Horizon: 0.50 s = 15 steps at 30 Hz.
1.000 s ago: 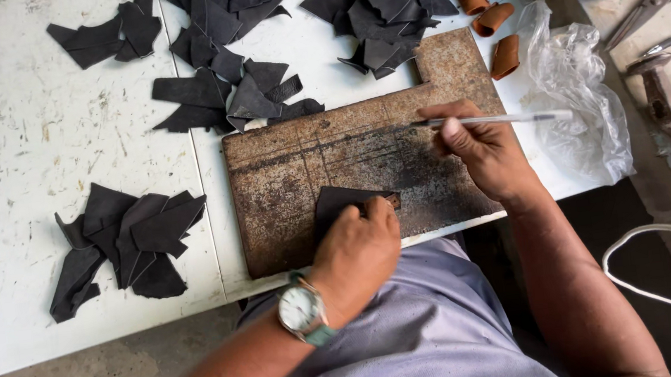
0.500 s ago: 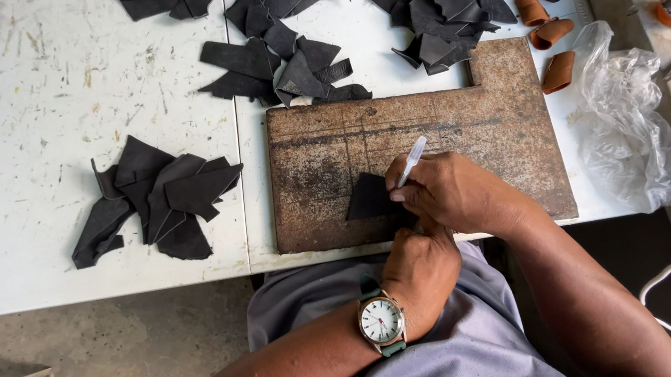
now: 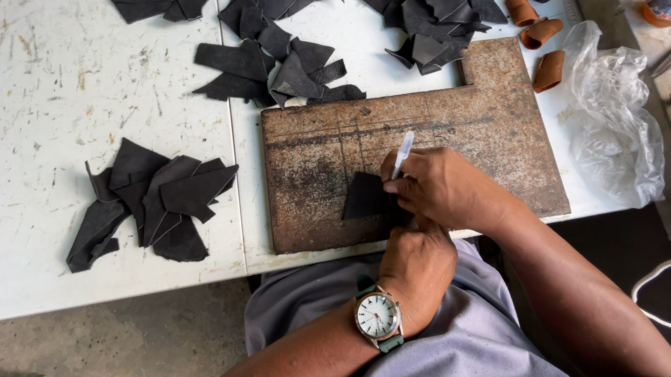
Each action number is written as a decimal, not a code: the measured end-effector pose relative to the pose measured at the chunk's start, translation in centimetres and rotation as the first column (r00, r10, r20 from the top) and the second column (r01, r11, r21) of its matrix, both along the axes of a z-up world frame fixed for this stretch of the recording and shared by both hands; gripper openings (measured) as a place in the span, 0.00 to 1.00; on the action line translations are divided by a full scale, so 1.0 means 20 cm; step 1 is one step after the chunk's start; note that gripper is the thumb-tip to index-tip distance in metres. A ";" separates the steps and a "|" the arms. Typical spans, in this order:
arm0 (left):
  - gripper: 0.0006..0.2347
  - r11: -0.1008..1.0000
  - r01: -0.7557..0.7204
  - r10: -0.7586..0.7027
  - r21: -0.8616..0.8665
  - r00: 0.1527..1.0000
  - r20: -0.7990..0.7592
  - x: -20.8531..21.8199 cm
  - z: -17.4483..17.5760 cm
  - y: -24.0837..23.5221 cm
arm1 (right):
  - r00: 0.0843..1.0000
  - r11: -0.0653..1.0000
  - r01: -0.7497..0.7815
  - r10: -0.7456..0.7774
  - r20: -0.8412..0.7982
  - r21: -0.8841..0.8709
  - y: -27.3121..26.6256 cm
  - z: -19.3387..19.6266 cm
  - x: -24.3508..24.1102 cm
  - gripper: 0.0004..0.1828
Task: The person repeatedly places small black leather pieces on a worn wooden board and uses a white marker to draw lines or marks on them. The marked pieces are set aside on the table. The person handles the leather pieces one at a time throughout the clip.
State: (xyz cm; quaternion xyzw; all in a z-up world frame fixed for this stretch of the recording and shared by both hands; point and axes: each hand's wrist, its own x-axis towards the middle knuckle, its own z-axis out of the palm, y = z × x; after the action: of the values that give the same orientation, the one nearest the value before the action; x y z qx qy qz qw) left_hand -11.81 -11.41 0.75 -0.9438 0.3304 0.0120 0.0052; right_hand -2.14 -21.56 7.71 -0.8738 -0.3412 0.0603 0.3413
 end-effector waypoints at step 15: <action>0.18 0.994 -0.052 0.037 0.092 0.987 0.155 0.04 0.07 0.02 | 0.972 0.984 0.175 -0.179 -0.151 -0.040 -0.04 -0.04 0.01 0.09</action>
State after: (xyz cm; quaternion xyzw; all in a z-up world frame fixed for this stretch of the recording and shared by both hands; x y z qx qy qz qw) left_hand -10.98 -11.03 2.18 -0.9477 0.3069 -0.0446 0.0757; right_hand -1.86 -22.39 6.89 -0.8979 -0.2339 0.1017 0.3588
